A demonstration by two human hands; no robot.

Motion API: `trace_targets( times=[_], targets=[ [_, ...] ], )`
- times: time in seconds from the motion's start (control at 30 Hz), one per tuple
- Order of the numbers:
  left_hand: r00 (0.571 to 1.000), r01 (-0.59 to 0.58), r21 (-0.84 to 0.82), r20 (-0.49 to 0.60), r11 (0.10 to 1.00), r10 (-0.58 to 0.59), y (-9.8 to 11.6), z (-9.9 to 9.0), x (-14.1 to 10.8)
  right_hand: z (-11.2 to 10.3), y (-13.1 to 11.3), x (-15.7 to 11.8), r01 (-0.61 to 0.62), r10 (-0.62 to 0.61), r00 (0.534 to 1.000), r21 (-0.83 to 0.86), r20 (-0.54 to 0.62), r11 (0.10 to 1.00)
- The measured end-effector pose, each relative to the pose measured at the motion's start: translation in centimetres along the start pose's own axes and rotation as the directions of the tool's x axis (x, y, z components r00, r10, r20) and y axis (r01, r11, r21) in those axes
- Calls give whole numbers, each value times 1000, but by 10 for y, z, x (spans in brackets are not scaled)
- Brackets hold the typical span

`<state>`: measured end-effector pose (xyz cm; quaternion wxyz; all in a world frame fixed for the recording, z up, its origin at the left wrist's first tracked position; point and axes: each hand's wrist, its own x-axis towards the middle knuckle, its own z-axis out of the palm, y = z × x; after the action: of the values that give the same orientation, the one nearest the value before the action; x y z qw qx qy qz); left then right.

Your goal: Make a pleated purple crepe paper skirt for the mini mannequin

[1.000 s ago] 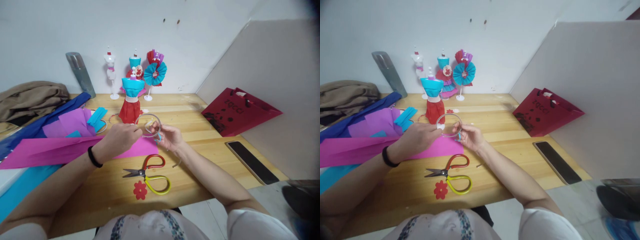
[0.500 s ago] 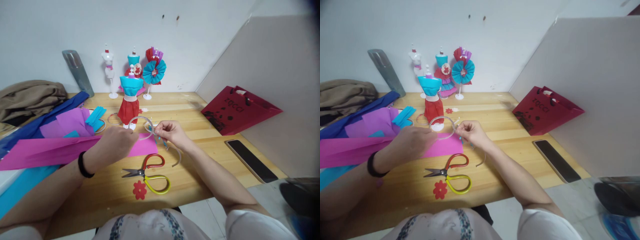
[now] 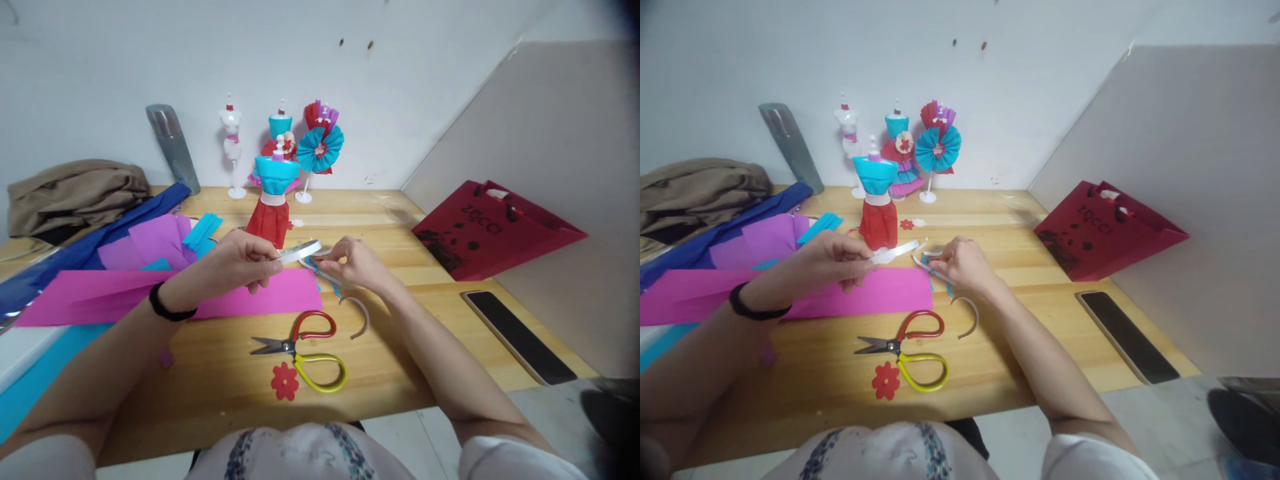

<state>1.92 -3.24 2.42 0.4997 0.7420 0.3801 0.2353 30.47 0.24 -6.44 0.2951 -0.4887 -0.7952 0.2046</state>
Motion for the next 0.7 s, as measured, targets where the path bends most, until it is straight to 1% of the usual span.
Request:
trace_targets(
  times=[0.07,0.13,0.23,0.33,0.4,0.43,0.47,0.53,0.6,0.63,0.7],
  targets=[
    [999,31,-9,-13,999,-31,0,0,1,-1,-2,0,65,-60,997,-116,43,991],
    [998,54,-3,-22,999,-54,0,1,1,-2,-2,1,113,-101,991,-147,90,983],
    [997,74,18,-36,997,-73,0,1,2,-2,0,2,94,-83,986,-66,145,993],
    [994,97,42,-50,994,-95,1,2,3,-5,2,3,15,-17,987,14,162,1000],
    [993,104,59,-56,993,-101,2,3,3,-7,1,3,-46,38,989,54,140,997],
    [994,101,63,-54,993,-98,2,3,3,-9,1,3,-51,42,993,81,110,995],
    [995,94,63,-49,994,-91,1,2,3,-11,-1,4,-31,23,997,117,67,993],
    [997,69,53,-37,996,-67,-1,2,3,-14,-5,5,50,-41,998,215,-46,975],
    [999,38,39,-14,999,-38,-4,1,3,-18,-11,5,90,-49,991,341,-126,936],
    [1000,21,31,3,999,-21,-6,0,4,-19,-16,5,77,-25,991,413,-129,908],
    [999,-18,3,44,1000,18,-8,-1,5,-22,-27,5,19,23,997,557,-69,830]
  ],
)
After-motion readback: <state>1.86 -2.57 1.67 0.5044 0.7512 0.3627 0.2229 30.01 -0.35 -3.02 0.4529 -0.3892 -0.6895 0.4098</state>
